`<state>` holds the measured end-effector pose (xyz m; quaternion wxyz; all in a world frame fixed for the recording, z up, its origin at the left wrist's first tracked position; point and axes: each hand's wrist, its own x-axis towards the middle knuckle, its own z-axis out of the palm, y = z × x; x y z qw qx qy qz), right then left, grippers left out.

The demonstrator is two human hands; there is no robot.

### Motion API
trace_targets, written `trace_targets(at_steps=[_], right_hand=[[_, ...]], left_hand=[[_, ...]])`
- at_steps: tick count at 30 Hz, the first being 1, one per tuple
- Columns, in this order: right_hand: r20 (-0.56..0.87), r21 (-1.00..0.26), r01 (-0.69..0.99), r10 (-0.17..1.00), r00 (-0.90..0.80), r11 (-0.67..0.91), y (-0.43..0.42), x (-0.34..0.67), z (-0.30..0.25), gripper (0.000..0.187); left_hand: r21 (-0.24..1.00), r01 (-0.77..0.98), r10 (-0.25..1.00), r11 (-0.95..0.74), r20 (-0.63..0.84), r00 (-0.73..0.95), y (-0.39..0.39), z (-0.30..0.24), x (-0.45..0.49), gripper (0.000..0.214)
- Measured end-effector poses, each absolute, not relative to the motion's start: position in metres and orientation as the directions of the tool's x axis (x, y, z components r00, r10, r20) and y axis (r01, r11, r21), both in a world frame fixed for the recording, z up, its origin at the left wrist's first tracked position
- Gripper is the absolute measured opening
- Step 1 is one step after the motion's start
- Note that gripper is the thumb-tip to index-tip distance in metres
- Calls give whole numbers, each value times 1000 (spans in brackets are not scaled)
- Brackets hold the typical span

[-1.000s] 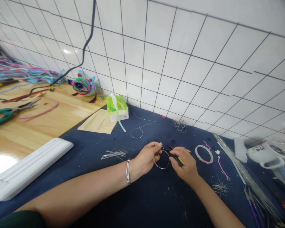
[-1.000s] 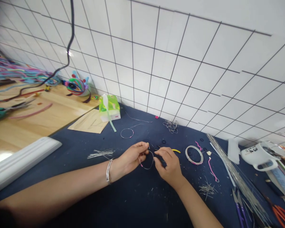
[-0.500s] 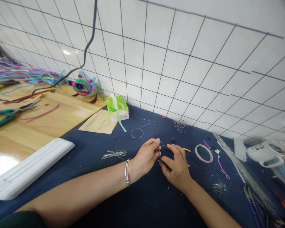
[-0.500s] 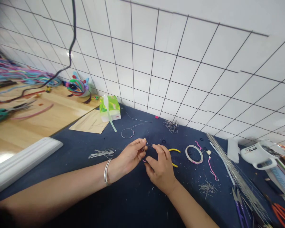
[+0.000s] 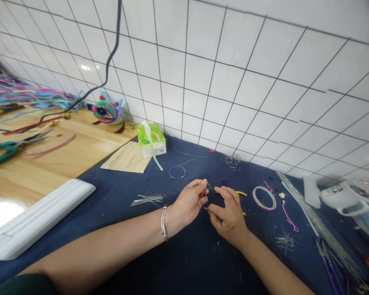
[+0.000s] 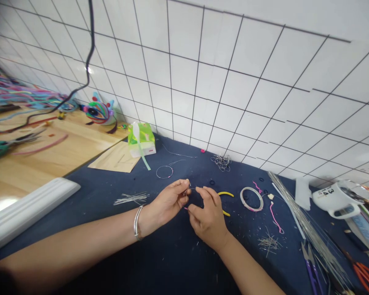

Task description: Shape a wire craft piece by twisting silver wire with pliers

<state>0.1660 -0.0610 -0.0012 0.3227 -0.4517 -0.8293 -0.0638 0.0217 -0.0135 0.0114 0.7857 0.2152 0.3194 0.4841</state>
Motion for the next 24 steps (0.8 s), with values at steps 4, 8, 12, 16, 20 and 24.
trace_targets(at_steps=[4,8,12,16,20,24], right_hand=[[596,-190,784,704,-386,590,-61,166,-1,14],[603,-196,784,703,-377,588,-61,164,-1,18],[604,-195,777,698,-386,598,-61,164,-2,16],[595,-197,779,704,-387,595,-60,165,-3,15],[584,-184,782,706,-400,595,-60,168,-3,12],[581,-170,785,704,-408,596,-59,169,-2,10]], left_hand=[[640,-628,896,443,-293,334,-14,12,22,21],[629,-628,888,459,-299,350,-15,14,22,22],[625,-624,882,468,-291,370,-15,14,23,21],[627,-625,885,464,-294,362,-14,12,23,21],[622,-631,885,463,-290,364,-13,11,22,22],[612,-631,878,477,-301,371,-12,11,21,21]])
